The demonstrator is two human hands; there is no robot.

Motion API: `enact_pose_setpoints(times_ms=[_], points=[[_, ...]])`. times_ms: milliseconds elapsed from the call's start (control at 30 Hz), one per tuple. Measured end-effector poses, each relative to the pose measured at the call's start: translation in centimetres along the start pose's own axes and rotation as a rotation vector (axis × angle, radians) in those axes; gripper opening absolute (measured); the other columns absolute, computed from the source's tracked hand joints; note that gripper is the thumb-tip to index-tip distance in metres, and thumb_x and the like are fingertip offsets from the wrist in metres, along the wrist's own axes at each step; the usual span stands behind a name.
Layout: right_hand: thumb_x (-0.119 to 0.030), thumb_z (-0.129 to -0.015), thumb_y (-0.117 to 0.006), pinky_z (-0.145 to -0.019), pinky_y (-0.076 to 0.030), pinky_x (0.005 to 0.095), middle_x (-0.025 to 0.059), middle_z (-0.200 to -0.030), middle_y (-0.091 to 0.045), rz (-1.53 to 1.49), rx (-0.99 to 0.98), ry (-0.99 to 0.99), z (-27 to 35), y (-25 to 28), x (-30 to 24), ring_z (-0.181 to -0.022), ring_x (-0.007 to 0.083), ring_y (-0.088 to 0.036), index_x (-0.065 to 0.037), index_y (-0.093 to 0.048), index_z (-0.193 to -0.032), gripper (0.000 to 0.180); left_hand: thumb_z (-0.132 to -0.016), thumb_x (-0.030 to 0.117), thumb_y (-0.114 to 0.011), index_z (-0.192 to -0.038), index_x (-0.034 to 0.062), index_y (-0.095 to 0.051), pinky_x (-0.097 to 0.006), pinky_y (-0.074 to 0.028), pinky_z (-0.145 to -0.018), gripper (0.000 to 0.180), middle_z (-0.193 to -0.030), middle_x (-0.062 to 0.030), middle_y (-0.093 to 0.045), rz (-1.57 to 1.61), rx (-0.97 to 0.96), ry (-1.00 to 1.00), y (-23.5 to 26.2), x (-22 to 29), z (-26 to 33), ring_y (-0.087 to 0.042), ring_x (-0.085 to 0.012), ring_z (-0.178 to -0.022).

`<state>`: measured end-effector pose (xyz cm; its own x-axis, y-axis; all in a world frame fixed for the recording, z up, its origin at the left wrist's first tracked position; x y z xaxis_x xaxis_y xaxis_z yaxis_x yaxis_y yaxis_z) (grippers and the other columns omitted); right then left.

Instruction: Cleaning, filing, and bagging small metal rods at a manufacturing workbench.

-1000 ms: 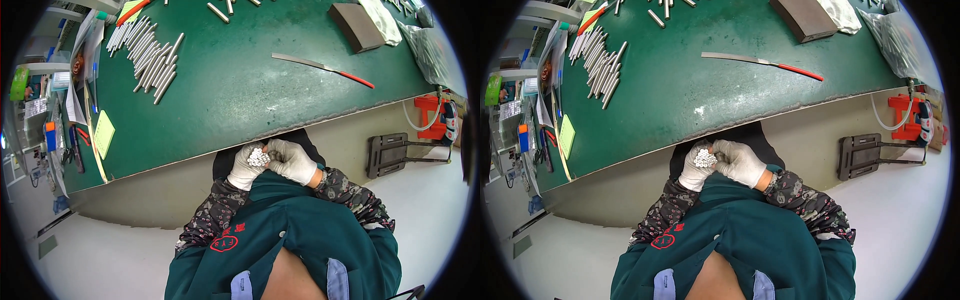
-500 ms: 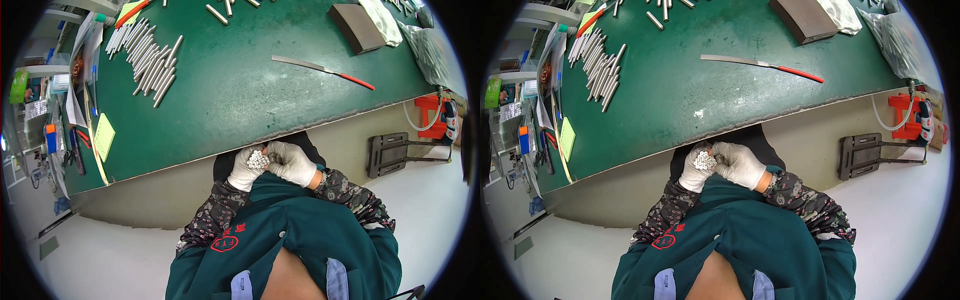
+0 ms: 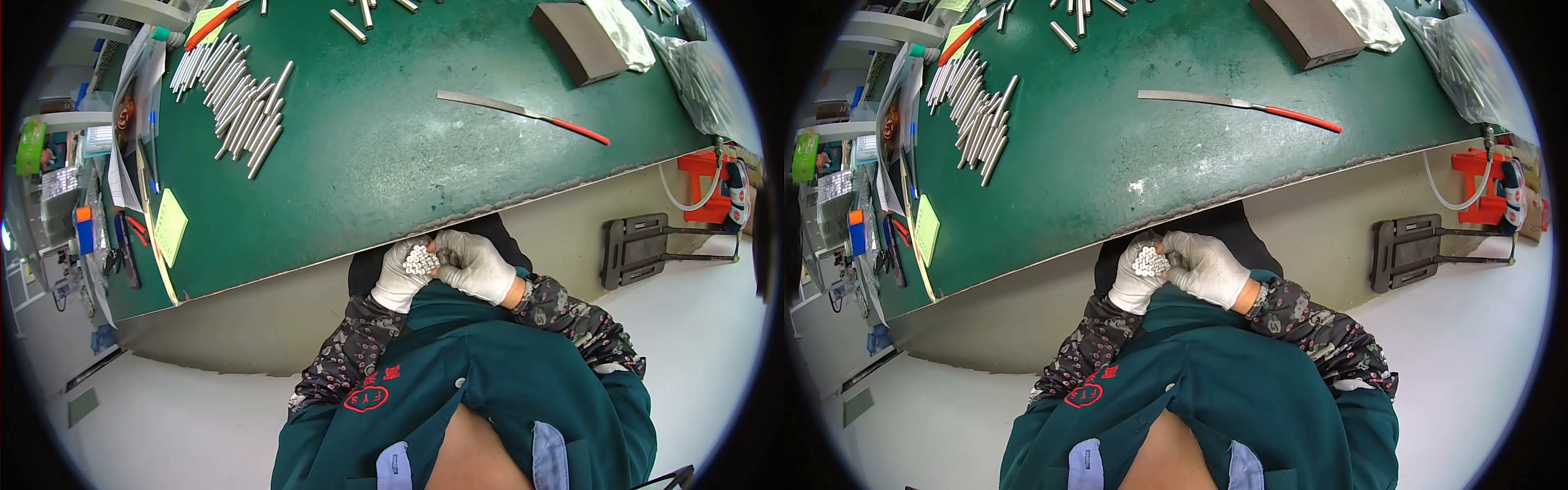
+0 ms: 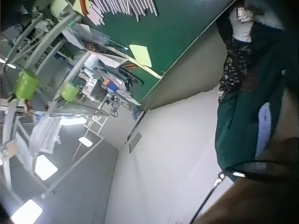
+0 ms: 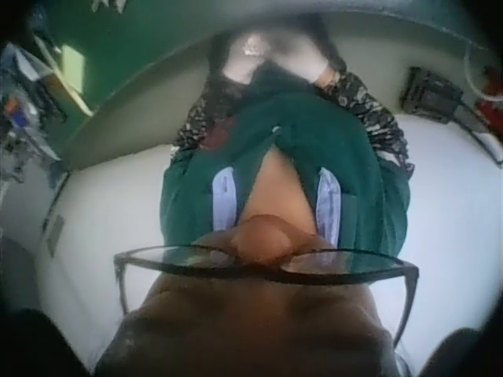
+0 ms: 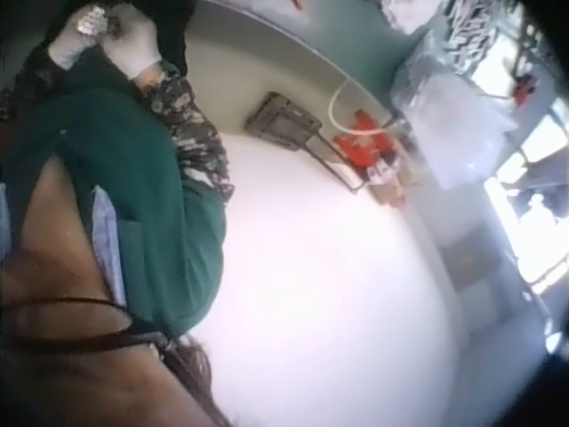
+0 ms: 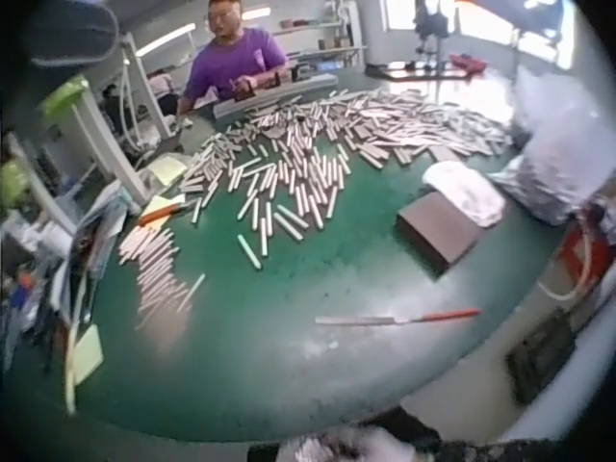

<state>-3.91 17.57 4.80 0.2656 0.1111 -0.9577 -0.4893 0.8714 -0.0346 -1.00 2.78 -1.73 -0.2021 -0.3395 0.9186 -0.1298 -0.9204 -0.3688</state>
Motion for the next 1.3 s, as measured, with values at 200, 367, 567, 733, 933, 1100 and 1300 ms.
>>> enact_pose_setpoints(times_ms=[200, 367, 567, 733, 933, 1100, 1300], points=[[0.003, -0.074, -0.062, -0.05, -0.035, 0.0189, -0.0035, -0.066, -0.045, -0.03, 0.019, -0.01, 0.0, -0.1, -0.2, -0.057, 0.0028, -0.039, 0.0, -0.053, -0.1, 0.028, -0.061, 0.003, -0.077, -0.106, 0.0058, -0.048, -0.024, -0.049, -0.073, 0.053, -0.094, -0.0009, -0.056, 0.085, -0.049, 0.098, 0.9, -1.3, 0.0, -0.056, -0.0109, -0.083], [0.002, -0.073, -0.063, -0.05, -0.035, 0.0182, -0.0037, -0.066, -0.045, -0.002, 0.026, -0.04, 0.0, -0.1, -0.2, -0.057, 0.0024, -0.04, 0.0, -0.053, -0.1, 0.029, -0.065, 0.002, -0.075, -0.096, 0.0078, -0.056, -0.023, -0.047, -0.069, 0.037, -0.089, 0.0018, -0.057, 0.082, 0.008, 0.091, 0.0, -0.1, -0.3, -0.055, -0.0082, -0.079], [0.003, -0.073, -0.065, -0.051, -0.036, 0.0178, -0.0037, -0.068, -0.046, -0.141, 0.039, -0.107, 0.0, -0.4, 0.0, -0.058, 0.0023, -0.04, 0.0, -0.052, -0.1, 0.03, -0.065, 0.004, -0.076, -0.096, 0.0073, -0.056, -0.022, -0.047, -0.07, 0.037, -0.089, 0.0018, -0.058, 0.071, 0.024, 0.13, 0.1, -0.1, -0.3, -0.055, -0.0077, -0.079], [0.003, -0.073, -0.065, -0.051, -0.036, 0.0178, -0.0039, -0.067, -0.045, -0.187, 0.05, -0.088, -0.1, -0.5, 0.5, -0.058, 0.0024, -0.04, 0.0, -0.052, -0.1, 0.031, -0.065, 0.005, -0.076, -0.099, 0.0074, -0.056, -0.022, -0.047, -0.072, 0.04, -0.09, 0.0016, -0.058, 0.082, -0.014, 0.133, 0.6, -0.8, -0.3, -0.055, -0.0077, -0.081], [0.001, -0.072, -0.065, -0.049, -0.035, 0.0175, -0.0041, -0.066, -0.045, -0.16, 0.056, -0.081, 0.1, -0.4, 0.2, -0.057, 0.0021, -0.039, 0.0, -0.052, -0.1, 0.031, -0.066, 0.005, -0.076, -0.101, 0.0076, -0.055, -0.022, -0.048, -0.073, 0.041, -0.093, 0.0013, -0.058, 0.05, -0.031, 0.096, 0.7, -1.0, -0.2, -0.055, -0.0081, -0.083], [0.001, -0.072, -0.065, -0.049, -0.035, 0.0171, -0.0043, -0.066, -0.044, -0.172, 0.056, -0.126, 0.1, -0.3, 0.1, -0.056, 0.0016, -0.039, 0.0, -0.052, -0.101, 0.031, -0.066, 0.007, -0.076, -0.1, 0.0075, -0.055, -0.022, -0.048, -0.073, 0.041, -0.093, 0.0012, -0.058, 0.065, -0.027, 0.124, 0.5, -0.8, -0.2, -0.055, -0.008, -0.083], [0.001, -0.072, -0.065, -0.051, -0.035, 0.0163, -0.0048, -0.068, -0.045, -0.192, 0.077, -0.11, 0.0, -0.3, 0.7, -0.058, 0.0012, -0.04, -0.001, -0.053, -0.101, 0.032, -0.065, 0.011, -0.078, -0.096, 0.0071, -0.056, -0.022, -0.047, -0.071, 0.038, -0.09, 0.0018, -0.059, 0.055, 0.001, 0.13, 0.2, -0.2, -0.5, -0.055, -0.0072, -0.08]])
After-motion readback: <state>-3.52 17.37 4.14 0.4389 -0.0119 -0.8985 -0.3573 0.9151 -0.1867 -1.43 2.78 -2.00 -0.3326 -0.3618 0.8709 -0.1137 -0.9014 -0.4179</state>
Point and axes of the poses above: each hand's wrist, its own z-axis away from the middle knuckle, its own y-axis out of the back of the hand, x = y × z, the point moved 2 cm from there along -z, towards the middle knuckle
